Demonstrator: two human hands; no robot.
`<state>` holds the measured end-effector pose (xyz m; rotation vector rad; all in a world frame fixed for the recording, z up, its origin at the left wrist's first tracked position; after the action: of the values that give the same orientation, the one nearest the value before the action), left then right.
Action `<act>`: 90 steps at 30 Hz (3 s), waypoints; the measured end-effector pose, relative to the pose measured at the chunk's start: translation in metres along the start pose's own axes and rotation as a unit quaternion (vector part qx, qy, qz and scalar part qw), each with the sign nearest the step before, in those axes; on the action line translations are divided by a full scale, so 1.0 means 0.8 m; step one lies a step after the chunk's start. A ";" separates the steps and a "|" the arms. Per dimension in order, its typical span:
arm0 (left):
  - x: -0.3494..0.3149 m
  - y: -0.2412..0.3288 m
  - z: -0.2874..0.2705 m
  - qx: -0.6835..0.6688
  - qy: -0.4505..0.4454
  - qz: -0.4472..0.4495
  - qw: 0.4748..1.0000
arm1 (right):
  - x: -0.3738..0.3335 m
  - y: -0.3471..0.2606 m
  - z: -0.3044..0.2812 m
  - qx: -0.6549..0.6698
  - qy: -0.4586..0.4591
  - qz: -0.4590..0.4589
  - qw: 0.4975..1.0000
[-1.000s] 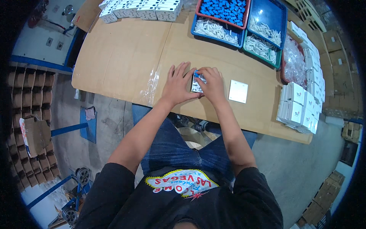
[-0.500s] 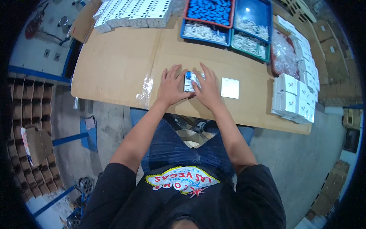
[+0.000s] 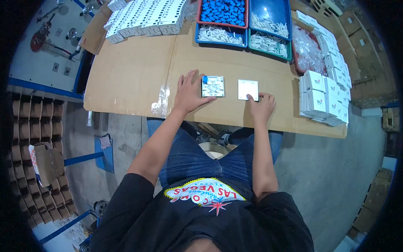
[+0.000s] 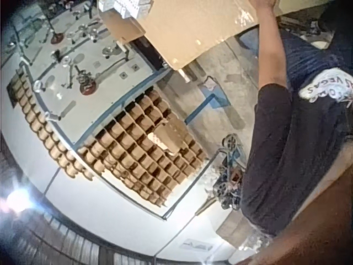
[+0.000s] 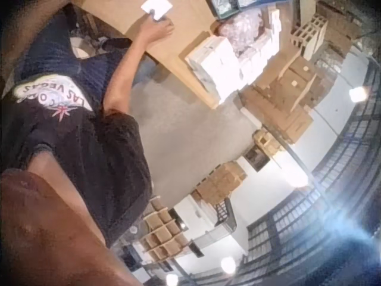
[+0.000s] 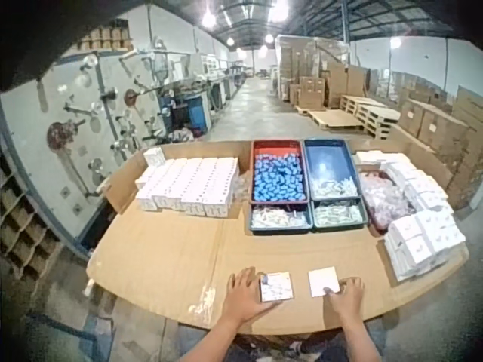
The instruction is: The person sits at a workbench and assembles small electrical components. They pick up white plastic pieces from trays, insert them into a clear plastic bag, and seal the bag. The person then places the bagged components into a white cardboard box, closes the box, and stacks it with other finished boxes.
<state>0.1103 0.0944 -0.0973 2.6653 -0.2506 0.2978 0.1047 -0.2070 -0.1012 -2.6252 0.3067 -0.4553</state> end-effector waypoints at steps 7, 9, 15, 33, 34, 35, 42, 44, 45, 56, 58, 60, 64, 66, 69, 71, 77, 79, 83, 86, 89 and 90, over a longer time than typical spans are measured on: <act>-0.008 -0.008 -0.008 -0.260 0.031 -0.056 0.964 | -0.003 -0.015 -0.002 0.502 -0.087 0.141 0.849; -0.017 -0.018 0.022 -0.536 0.073 -0.077 0.837 | 0.000 -0.012 -0.007 0.575 -0.101 0.170 0.794; -0.054 0.057 -0.005 -0.776 0.051 -0.217 0.591 | -0.018 -0.014 -0.047 0.765 -0.114 0.261 0.578; -0.101 0.122 -0.016 -0.898 -0.097 -0.268 0.336 | -0.052 -0.065 -0.056 0.865 -0.304 0.319 0.240; -0.102 0.123 -0.014 -0.900 -0.104 -0.262 0.332 | -0.052 -0.062 -0.054 0.864 -0.311 0.287 0.272; -0.102 0.121 -0.009 -0.903 -0.111 -0.255 0.329 | -0.053 -0.057 -0.049 0.862 -0.318 0.255 0.302; -0.103 0.135 -0.015 -0.886 -0.129 -0.270 0.354 | -0.058 -0.065 -0.064 0.833 -0.321 0.192 0.407; -0.107 0.134 -0.008 -0.872 -0.127 -0.290 0.374 | -0.060 -0.069 -0.060 0.832 -0.344 0.175 0.398; -0.109 0.132 -0.006 -0.864 -0.125 -0.300 0.385 | -0.061 -0.071 -0.058 0.831 -0.355 0.167 0.393; -0.118 0.147 -0.015 -0.830 -0.127 -0.344 0.420 | -0.091 -0.120 -0.076 0.487 -0.221 -0.155 0.831; -0.120 0.144 -0.011 -0.823 -0.130 -0.341 0.435 | -0.093 -0.135 -0.086 0.399 -0.186 -0.265 0.858; -0.122 0.142 -0.010 -0.823 -0.133 -0.332 0.442 | -0.096 -0.140 -0.088 0.388 -0.182 -0.273 0.861; -0.119 0.150 -0.020 -0.801 -0.108 -0.365 0.462 | -0.100 -0.141 -0.085 0.384 -0.173 -0.295 0.858; -0.117 0.152 -0.023 -0.805 -0.096 -0.366 0.457 | -0.101 -0.143 -0.084 0.387 -0.170 -0.296 0.856; -0.118 0.151 -0.021 -0.796 -0.107 -0.369 0.467 | -0.102 -0.142 -0.083 0.387 -0.165 -0.301 0.856; -0.118 0.152 -0.022 -0.799 -0.102 -0.366 0.466 | -0.102 -0.141 -0.082 0.386 -0.166 -0.303 0.855; -0.117 0.158 -0.031 -0.796 -0.091 -0.374 0.468 | -0.101 -0.139 -0.081 0.382 -0.168 -0.313 0.853; -0.118 0.157 -0.030 -0.794 -0.090 -0.379 0.468 | -0.100 -0.140 -0.082 0.378 -0.165 -0.318 0.854; -0.120 0.153 -0.024 -0.784 -0.098 -0.378 0.482 | -0.100 -0.139 -0.082 0.375 -0.164 -0.322 0.854; -0.121 0.149 -0.016 -0.783 -0.101 -0.369 0.491 | -0.100 -0.138 -0.080 0.366 -0.171 -0.332 0.852; -0.123 0.146 -0.012 -0.774 -0.103 -0.375 0.500 | -0.100 -0.135 -0.072 0.366 -0.181 -0.338 0.848; -0.123 0.145 -0.012 -0.769 -0.104 -0.380 0.503 | -0.101 -0.133 -0.069 0.369 -0.186 -0.336 0.846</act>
<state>-0.0120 0.0081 -0.0660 0.7492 0.4470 -0.4174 0.0249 -0.1133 -0.0256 -1.9037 -0.7937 -0.1930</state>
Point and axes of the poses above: each hand's wrist, its own x-axis towards the middle knuckle, its own z-axis out of the palm, y = z × x, the point moved 4 cm from there along x, towards the middle knuckle, and after that the axes turned 2 degrees about y, right-handed, at the moved point
